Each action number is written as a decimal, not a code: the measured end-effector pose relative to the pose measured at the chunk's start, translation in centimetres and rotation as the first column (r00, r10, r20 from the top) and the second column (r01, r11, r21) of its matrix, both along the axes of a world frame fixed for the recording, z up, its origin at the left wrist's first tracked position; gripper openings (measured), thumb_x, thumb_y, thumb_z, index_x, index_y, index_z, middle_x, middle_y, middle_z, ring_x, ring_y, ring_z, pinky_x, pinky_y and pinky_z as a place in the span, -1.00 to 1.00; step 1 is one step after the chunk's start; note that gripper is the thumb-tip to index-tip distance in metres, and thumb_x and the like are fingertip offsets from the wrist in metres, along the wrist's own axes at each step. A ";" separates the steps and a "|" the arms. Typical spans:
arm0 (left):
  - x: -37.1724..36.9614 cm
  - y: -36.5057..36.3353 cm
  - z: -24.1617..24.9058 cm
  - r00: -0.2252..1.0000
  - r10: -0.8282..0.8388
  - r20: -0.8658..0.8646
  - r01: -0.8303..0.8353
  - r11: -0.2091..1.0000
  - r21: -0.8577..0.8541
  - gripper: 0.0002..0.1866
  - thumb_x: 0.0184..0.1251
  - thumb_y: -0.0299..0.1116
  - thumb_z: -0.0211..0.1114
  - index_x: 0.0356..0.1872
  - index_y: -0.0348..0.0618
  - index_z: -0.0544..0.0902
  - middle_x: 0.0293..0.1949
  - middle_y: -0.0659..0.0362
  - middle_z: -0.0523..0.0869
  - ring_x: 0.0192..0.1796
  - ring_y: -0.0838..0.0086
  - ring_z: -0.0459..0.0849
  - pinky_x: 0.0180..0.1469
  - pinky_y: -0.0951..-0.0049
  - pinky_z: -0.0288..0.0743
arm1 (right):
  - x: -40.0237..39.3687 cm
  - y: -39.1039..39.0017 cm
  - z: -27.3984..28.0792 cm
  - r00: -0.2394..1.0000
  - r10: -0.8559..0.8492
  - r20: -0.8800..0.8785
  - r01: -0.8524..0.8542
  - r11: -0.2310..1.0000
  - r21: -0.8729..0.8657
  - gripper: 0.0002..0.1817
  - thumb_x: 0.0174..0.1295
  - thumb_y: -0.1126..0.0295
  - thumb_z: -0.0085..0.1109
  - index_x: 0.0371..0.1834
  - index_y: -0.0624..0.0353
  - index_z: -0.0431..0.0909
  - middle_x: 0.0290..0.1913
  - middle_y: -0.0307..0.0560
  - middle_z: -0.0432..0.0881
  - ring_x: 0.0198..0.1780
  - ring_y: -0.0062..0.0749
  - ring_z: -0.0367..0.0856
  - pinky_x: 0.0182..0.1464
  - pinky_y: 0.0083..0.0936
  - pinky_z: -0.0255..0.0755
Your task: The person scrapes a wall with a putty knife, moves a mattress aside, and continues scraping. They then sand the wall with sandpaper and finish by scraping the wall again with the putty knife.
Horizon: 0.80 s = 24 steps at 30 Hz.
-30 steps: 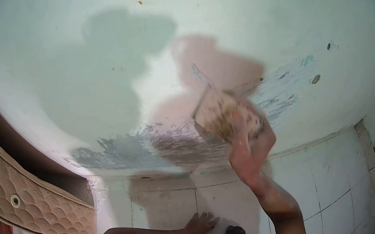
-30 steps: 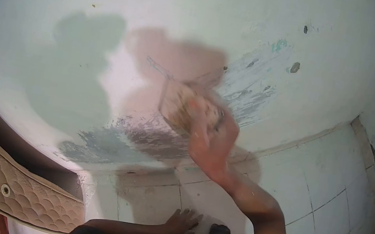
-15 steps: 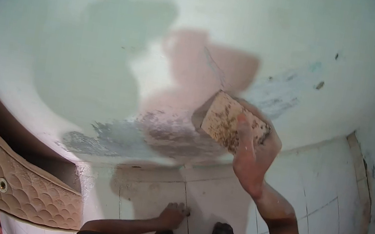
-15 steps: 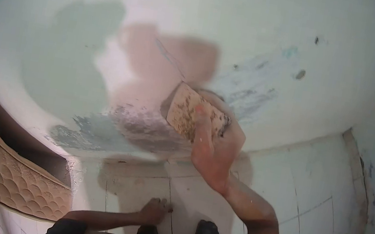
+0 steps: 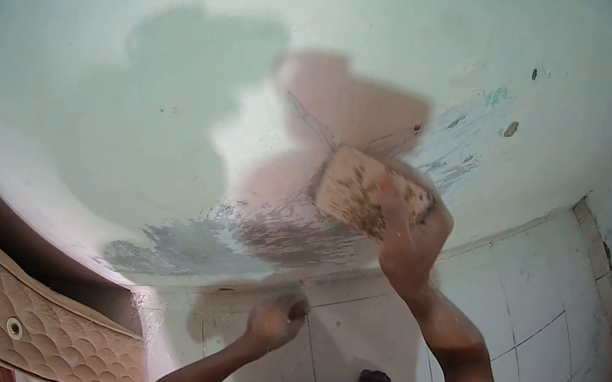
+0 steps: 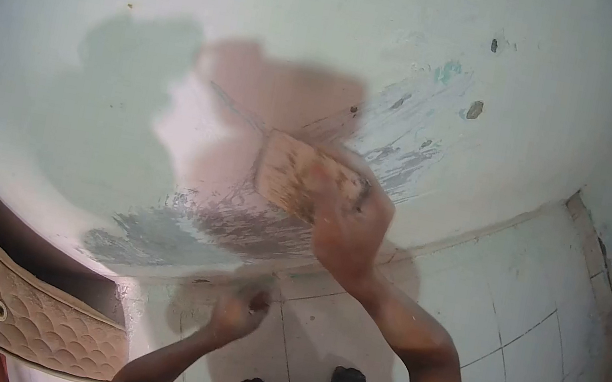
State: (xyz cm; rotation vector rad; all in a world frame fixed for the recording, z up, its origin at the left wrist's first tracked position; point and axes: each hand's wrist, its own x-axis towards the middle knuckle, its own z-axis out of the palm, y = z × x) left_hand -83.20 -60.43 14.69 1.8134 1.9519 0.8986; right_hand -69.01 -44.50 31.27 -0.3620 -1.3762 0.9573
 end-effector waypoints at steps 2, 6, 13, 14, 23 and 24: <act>-0.2 0.7 2.7 0.994 0.077 -0.076 -0.078 0.997 -0.006 -0.70 0.11 -0.48 0.27 -0.08 -0.13 0.54 -0.41 0.12 0.67 -0.38 0.22 0.68 -0.30 0.29 0.55 | -0.9 -0.5 2.2 0.997 -0.055 0.044 0.053 0.997 0.049 -0.74 0.31 0.45 0.14 -0.05 0.44 0.54 -0.17 -0.02 0.65 -0.13 -0.53 0.55 -0.05 -0.58 0.43; -1.2 0.7 6.4 0.968 0.252 0.003 -0.252 0.966 0.059 -0.77 0.11 -0.46 0.27 -0.17 -0.16 0.57 -0.41 0.05 0.66 -0.36 0.20 0.67 -0.28 0.27 0.52 | -0.8 -1.5 1.2 0.999 0.030 -0.030 -0.031 0.999 -0.034 -0.75 0.30 0.47 0.13 -0.06 0.44 0.55 -0.17 -0.04 0.65 -0.15 -0.53 0.55 -0.05 -0.59 0.43; -3.1 0.0 4.7 0.989 0.144 0.044 -0.137 0.981 -0.138 -0.76 0.20 -0.35 0.27 -0.13 -0.21 0.61 -0.41 0.02 0.68 -0.34 0.29 0.67 -0.23 0.36 0.50 | -1.7 -1.0 3.0 1.000 0.011 -0.010 -0.012 0.999 -0.049 -0.80 0.28 0.47 0.16 -0.13 0.38 0.59 -0.28 -0.12 0.67 -0.21 -0.59 0.55 -0.14 -0.58 0.45; -3.2 0.3 4.9 0.989 0.140 0.039 -0.134 0.982 -0.131 -0.76 0.20 -0.35 0.27 -0.13 -0.21 0.61 -0.41 0.02 0.68 -0.34 0.29 0.67 -0.23 0.36 0.50 | -2.3 -0.8 2.8 0.998 -0.040 -0.055 0.041 0.999 0.023 -0.79 0.29 0.45 0.16 -0.14 0.40 0.59 -0.29 -0.14 0.66 -0.24 -0.58 0.55 -0.17 -0.60 0.45; -4.0 -1.1 5.3 0.994 0.108 0.012 -0.100 0.955 -0.280 -0.73 0.19 -0.28 0.29 -0.15 -0.21 0.63 -0.36 0.01 0.71 -0.27 0.23 0.71 -0.17 0.34 0.52 | -1.7 -1.8 2.4 0.998 -0.057 -0.041 0.054 0.996 -0.064 -0.76 0.31 0.42 0.15 -0.11 0.41 0.58 -0.28 -0.13 0.66 -0.26 -0.60 0.56 -0.20 -0.63 0.46; -3.8 -0.8 5.8 0.991 0.133 0.020 -0.123 0.954 -0.273 -0.73 0.18 -0.30 0.30 -0.14 -0.21 0.63 -0.37 0.00 0.71 -0.27 0.23 0.71 -0.18 0.34 0.53 | -1.8 -1.5 1.9 0.995 -0.099 -0.026 0.099 0.995 0.001 -0.77 0.30 0.43 0.16 -0.10 0.41 0.58 -0.26 -0.13 0.66 -0.24 -0.59 0.57 -0.19 -0.62 0.46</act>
